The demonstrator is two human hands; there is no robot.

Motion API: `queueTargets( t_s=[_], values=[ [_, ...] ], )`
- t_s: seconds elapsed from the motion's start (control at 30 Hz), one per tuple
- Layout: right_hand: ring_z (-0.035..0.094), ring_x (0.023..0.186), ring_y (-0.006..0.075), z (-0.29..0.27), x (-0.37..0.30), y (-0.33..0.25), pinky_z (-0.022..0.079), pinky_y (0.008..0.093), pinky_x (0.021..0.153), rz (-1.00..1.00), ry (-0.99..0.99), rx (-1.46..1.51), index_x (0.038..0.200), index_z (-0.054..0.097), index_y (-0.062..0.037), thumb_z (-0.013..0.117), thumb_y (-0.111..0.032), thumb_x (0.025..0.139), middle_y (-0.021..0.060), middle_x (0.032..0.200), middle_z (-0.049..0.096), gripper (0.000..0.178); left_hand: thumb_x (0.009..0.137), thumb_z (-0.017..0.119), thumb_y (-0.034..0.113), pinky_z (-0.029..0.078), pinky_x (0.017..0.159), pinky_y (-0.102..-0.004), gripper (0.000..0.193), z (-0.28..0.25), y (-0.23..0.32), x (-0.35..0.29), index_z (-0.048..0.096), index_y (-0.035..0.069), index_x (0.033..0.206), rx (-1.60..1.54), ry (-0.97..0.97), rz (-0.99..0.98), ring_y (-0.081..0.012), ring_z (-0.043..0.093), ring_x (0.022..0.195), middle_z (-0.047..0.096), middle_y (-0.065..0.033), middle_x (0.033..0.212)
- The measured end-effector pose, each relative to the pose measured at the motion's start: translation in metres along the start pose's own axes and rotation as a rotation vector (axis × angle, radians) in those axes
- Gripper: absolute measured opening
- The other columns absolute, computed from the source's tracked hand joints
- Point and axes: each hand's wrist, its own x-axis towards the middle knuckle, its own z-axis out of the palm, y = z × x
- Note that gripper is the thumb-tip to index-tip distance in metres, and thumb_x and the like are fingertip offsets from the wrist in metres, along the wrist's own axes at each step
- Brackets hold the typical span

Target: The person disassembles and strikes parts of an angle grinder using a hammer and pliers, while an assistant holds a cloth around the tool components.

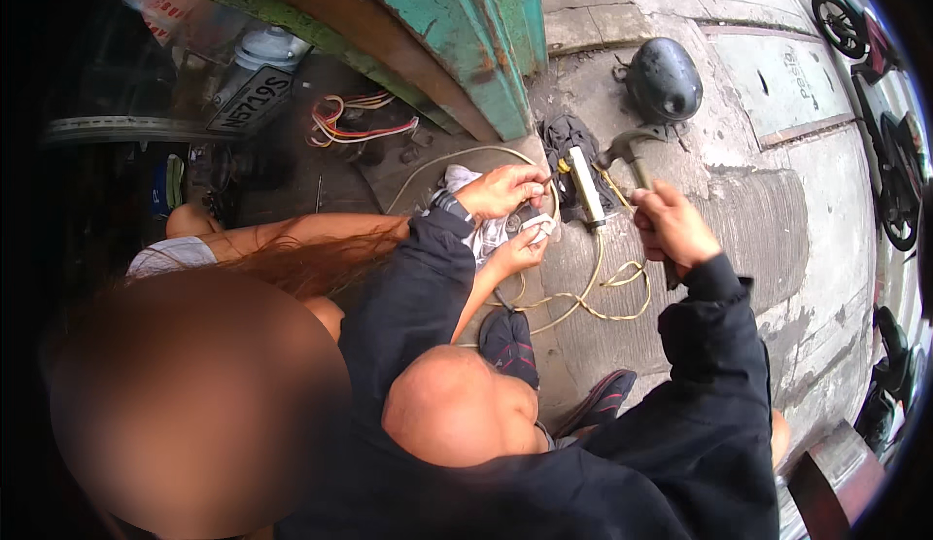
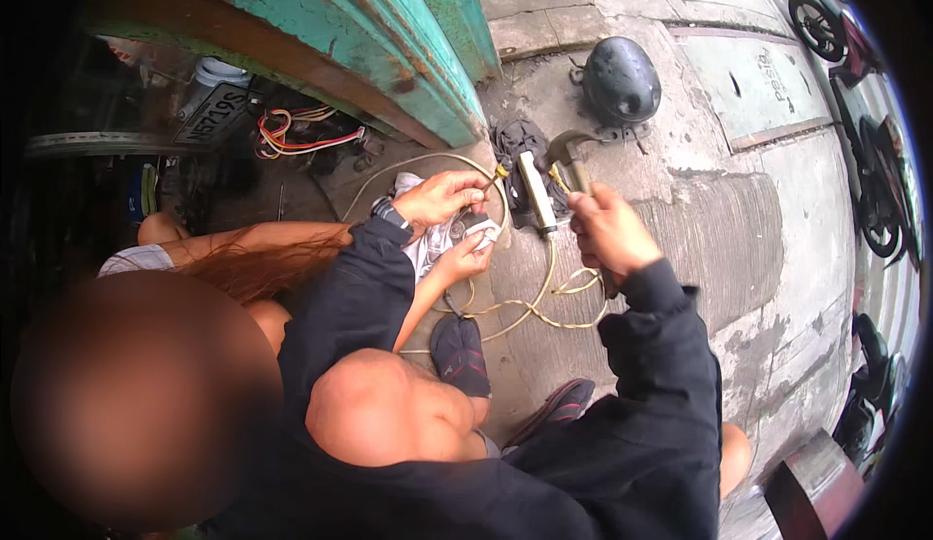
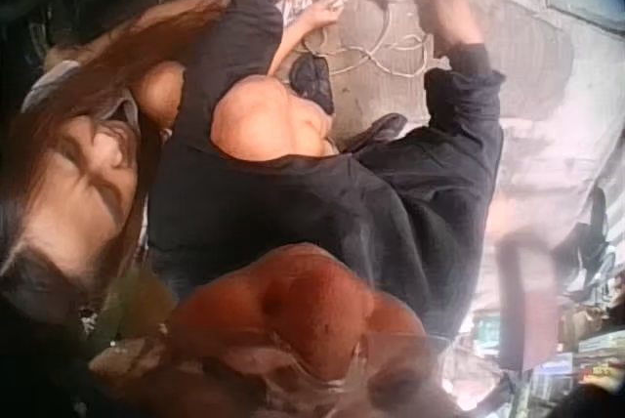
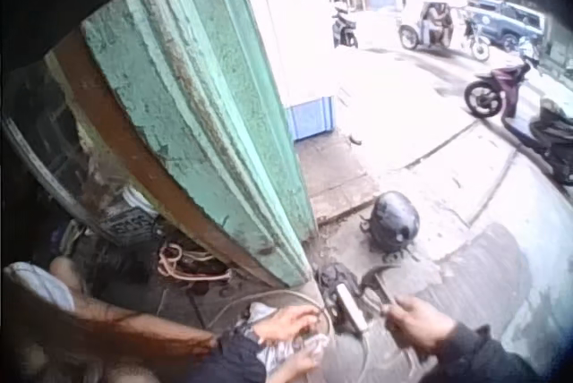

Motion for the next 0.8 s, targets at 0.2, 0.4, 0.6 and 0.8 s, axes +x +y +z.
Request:
queueTargets(
  t_s=[0.2,0.4,0.6,0.8],
  values=[
    [0.038,0.051,0.0063,-0.026,0.024,-0.004,0.033,0.0248,0.044,0.16,-0.066,0.008,0.105,0.05,-0.009,0.051,-0.027,0.105,-0.0014,0.073,0.045,0.018,0.1,0.053,0.014,0.052,0.08,-0.0308,0.024,-0.002,0.006,0.005,0.061,-0.004,0.115,-0.037,0.043,-0.023,-0.0161,0.067,0.086,0.07,-0.008,0.092],
    [0.038,0.05,0.0063,-0.022,-0.014,0.034,0.034,0.0244,0.044,0.268,-0.106,0.037,0.108,0.052,-0.0082,0.05,-0.031,0.106,-0.0014,0.073,0.046,0.023,0.102,0.05,0.014,0.051,0.08,-0.0299,0.024,0.0,0.027,0.005,0.063,-0.003,0.113,0.056,-0.008,0.015,-0.0158,0.068,0.087,0.072,-0.0082,0.09],
    [0.037,0.049,0.0068,-0.018,-0.047,0.086,0.034,0.0256,0.044,0.364,-0.033,0.104,0.107,0.05,-0.01,0.047,-0.031,0.107,-0.0008,0.073,0.044,0.021,0.103,0.048,0.012,0.051,0.08,-0.0307,0.022,-0.004,0.041,0.006,0.061,0.0,0.116,0.074,-0.037,0.093,-0.0163,0.066,0.086,0.071,-0.0085,0.09],
    [0.036,0.049,0.0066,-0.027,-0.062,0.109,0.034,0.0255,0.043,0.452,-0.016,0.093,0.103,0.047,-0.0111,0.047,-0.03,0.107,-0.0013,0.072,0.043,0.019,0.099,0.053,0.012,0.051,0.087,-0.0387,0.022,-0.013,0.034,-0.007,0.056,-0.001,0.116,0.377,0.205,-0.021,-0.0279,0.066,0.099,0.066,-0.0161,0.105]
  ],
)
